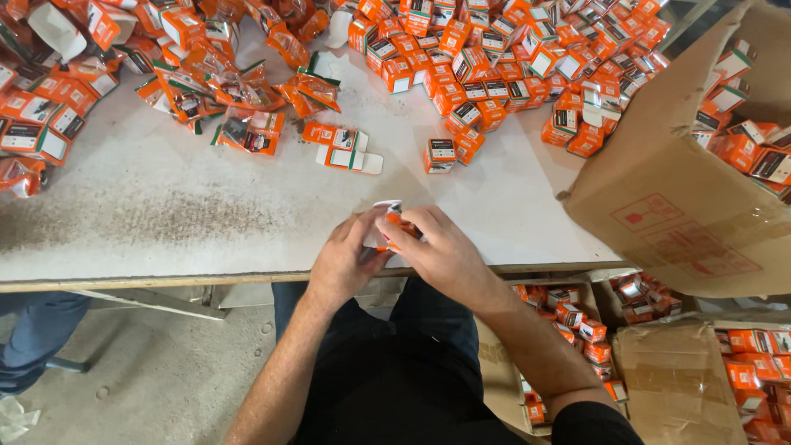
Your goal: The person picks up small orange product boxes from a pile on the worktable, opens and folds the cartons by hand, and places the finished boxes into a large cardboard box beside the table, repeating the cycle one box at a time.
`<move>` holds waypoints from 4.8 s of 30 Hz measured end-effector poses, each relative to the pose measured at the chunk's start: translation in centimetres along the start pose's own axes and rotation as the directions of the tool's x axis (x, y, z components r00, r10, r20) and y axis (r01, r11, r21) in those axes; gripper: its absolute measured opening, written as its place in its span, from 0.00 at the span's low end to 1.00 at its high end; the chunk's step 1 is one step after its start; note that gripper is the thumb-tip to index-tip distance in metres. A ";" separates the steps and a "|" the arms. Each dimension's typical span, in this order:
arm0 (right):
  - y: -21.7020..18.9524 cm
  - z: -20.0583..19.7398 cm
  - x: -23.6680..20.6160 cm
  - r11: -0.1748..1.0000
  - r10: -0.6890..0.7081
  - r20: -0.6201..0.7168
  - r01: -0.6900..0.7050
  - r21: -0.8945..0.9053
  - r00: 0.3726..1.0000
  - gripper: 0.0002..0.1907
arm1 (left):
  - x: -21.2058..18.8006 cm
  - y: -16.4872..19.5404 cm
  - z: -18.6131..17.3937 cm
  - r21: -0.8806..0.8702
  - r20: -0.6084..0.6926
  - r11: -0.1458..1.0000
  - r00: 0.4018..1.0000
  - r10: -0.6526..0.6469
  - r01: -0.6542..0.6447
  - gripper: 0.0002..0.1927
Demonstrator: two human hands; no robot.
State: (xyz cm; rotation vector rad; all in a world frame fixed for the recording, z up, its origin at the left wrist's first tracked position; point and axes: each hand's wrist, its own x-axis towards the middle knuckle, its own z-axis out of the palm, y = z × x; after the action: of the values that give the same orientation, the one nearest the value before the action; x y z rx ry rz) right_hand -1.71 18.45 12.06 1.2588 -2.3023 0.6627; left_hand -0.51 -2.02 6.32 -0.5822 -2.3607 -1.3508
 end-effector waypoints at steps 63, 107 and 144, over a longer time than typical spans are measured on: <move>3.4 6.1 -3.5 0.665 0.528 0.123 -0.499 0.555 0.840 0.22 | -1.4 -0.4 1.3 0.071 -0.066 0.988 0.988 0.142 -0.137 0.15; 4.5 3.9 -3.4 0.966 0.180 -0.358 -0.234 -0.113 0.916 0.24 | 15.6 -11.2 -6.8 0.422 -0.224 0.889 0.930 0.292 -0.177 0.06; 2.4 5.0 -3.4 0.791 0.510 -0.049 -0.446 0.418 0.859 0.12 | 24.2 -20.9 -18.0 0.645 -0.503 0.665 0.864 -0.001 0.377 0.19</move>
State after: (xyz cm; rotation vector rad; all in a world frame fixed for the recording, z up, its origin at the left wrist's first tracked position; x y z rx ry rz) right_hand -2.77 18.83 5.70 0.7070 -2.4377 1.4118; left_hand -30.07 -23.15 11.83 0.2353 -2.3012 -0.4053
